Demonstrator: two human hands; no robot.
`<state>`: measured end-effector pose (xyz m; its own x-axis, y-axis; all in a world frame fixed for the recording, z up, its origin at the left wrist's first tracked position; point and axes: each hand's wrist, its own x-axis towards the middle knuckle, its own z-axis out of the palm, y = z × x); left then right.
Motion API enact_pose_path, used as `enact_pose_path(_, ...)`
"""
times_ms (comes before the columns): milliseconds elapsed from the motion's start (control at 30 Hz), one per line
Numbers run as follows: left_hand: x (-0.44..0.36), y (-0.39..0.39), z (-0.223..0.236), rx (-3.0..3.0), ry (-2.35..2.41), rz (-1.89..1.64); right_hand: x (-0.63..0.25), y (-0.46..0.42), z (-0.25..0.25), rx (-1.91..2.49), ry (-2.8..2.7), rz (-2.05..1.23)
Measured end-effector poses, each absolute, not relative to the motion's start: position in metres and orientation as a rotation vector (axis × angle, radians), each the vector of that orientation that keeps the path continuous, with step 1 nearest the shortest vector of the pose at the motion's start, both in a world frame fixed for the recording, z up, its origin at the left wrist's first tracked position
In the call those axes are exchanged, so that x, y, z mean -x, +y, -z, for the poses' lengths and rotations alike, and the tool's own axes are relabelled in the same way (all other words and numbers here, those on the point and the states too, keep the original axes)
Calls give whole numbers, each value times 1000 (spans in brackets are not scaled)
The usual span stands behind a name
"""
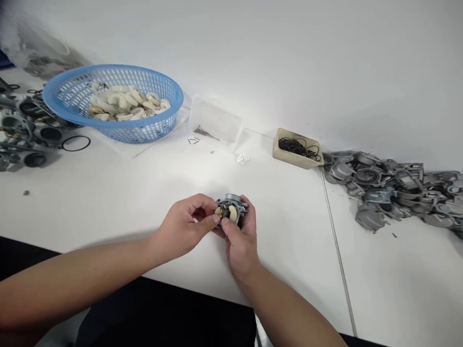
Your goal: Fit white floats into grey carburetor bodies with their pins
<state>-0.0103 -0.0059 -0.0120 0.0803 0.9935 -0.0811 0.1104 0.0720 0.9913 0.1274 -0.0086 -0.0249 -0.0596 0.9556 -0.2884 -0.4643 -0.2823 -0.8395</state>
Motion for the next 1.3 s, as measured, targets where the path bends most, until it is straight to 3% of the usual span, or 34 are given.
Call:
enact_pose_path(267,12,-8,2,-1557,1472,-998,-127,-6,25,959,-572,-1592)
enact_pose_path(1067,10,-10,6,-1542,1344,-1003,-126,-5,25,1037,-613,-1553)
enact_pose_path(1300,7,-13,4,-1540,1453,-854,-125,-3,26,1118,-657,-1506)
